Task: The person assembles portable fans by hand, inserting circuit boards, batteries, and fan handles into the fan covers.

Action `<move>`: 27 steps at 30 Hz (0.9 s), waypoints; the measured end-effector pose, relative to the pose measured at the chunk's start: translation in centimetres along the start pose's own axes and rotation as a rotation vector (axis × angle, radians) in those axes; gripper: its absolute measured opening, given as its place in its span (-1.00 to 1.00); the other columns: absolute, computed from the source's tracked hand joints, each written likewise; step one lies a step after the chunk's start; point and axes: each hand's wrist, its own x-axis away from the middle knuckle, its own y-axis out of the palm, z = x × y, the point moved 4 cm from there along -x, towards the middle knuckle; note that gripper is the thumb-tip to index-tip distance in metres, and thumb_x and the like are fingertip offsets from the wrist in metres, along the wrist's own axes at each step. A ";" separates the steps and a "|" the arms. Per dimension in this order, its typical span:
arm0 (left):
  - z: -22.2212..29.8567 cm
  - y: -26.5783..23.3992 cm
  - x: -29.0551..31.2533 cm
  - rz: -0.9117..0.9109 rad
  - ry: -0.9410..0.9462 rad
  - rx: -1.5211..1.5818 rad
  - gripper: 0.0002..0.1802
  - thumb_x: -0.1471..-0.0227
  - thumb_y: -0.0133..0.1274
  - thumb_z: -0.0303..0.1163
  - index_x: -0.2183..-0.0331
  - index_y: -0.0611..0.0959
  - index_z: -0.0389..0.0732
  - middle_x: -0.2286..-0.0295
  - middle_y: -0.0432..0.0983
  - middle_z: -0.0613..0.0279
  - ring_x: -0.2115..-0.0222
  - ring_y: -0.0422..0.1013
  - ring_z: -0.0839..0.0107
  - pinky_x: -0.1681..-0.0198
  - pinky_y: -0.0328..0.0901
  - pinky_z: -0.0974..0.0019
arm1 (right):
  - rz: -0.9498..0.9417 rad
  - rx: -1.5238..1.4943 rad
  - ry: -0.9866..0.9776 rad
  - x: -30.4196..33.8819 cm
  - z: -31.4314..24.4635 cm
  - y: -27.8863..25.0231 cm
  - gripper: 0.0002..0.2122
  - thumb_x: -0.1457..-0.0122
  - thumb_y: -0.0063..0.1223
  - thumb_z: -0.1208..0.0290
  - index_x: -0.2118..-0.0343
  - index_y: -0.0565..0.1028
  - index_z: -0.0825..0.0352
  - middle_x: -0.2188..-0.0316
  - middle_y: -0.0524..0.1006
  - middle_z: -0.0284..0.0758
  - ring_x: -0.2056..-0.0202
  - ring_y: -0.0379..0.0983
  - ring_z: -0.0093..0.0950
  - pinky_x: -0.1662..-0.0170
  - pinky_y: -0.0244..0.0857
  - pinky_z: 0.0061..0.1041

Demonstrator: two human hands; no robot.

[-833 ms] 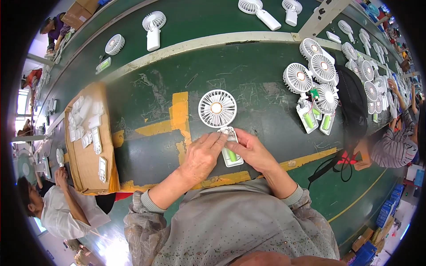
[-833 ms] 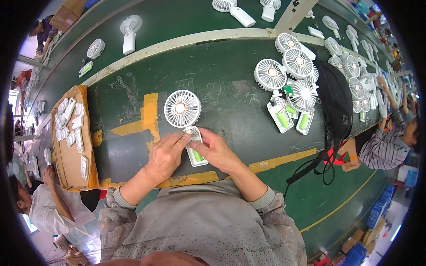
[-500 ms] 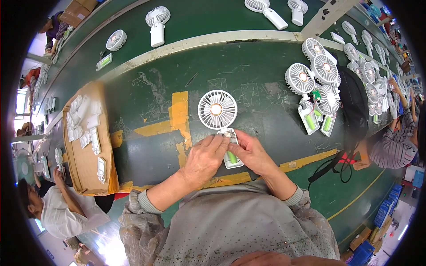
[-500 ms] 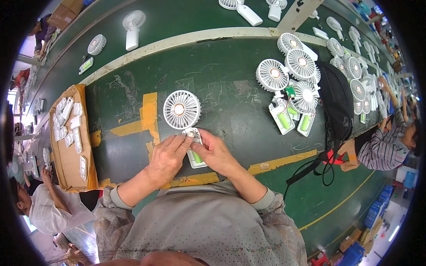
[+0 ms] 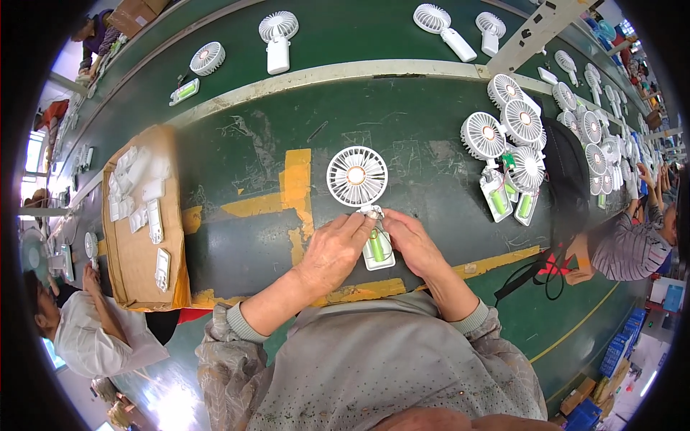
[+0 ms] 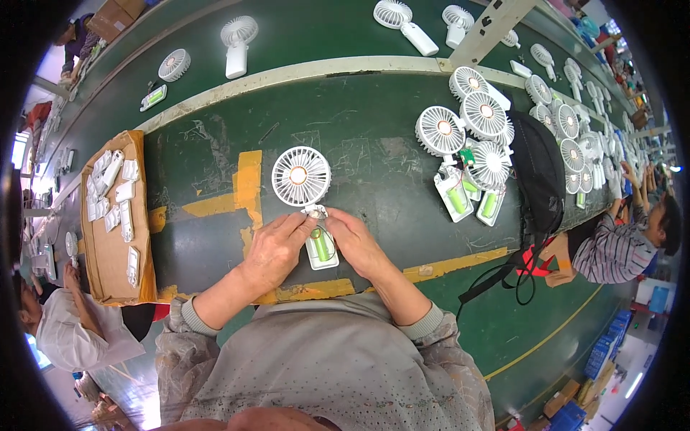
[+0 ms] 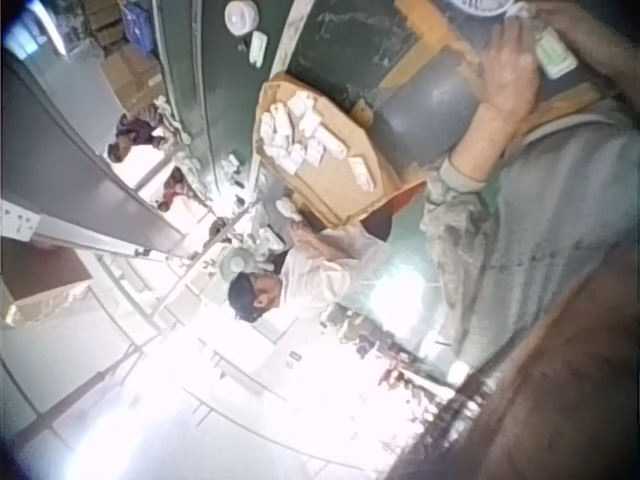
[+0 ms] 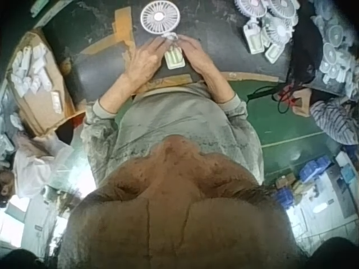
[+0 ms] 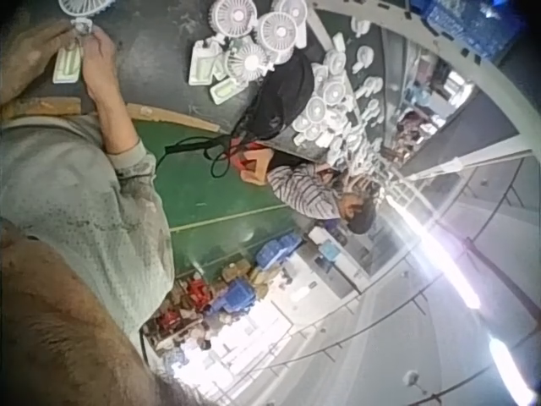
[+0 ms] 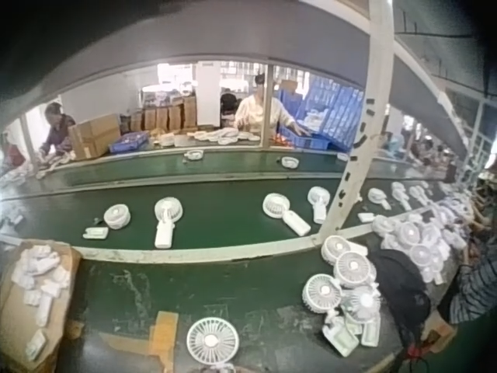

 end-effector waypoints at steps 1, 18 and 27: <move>-0.1 0.0 -0.1 0.007 -0.013 0.017 -0.59 0.21 -0.05 -0.58 0.18 0.48 -0.39 0.40 0.36 0.14 0.41 0.37 0.25 0.38 0.35 0.24 | 0.001 0.002 -0.004 -0.3 0.7 -0.4 -0.66 -0.19 -0.29 0.42 0.01 0.33 0.43 0.31 0.47 -0.37 0.34 0.37 -0.64 0.26 0.29 -0.59; -1.4 -0.4 -0.2 0.020 -0.309 0.290 -0.65 0.10 -0.02 -0.63 0.18 0.40 -0.24 0.46 0.47 0.02 0.43 0.44 0.06 0.44 0.33 0.13 | -0.103 0.089 0.116 -1.0 -0.7 -0.3 -0.72 -0.22 -0.14 0.27 0.19 0.43 0.41 0.34 0.48 -0.40 0.33 0.36 -0.69 0.30 0.27 -0.68; 1.7 -0.9 -0.3 0.066 -0.047 0.156 -0.73 0.24 0.12 -0.53 0.33 0.59 -0.21 0.49 0.37 0.22 0.46 0.33 0.26 0.39 0.25 0.25 | -0.143 0.033 0.198 -2.3 -0.7 -0.9 -0.78 -0.16 -0.02 0.26 0.32 0.48 0.33 0.46 0.46 -0.49 0.47 0.32 -0.75 0.49 0.18 -0.74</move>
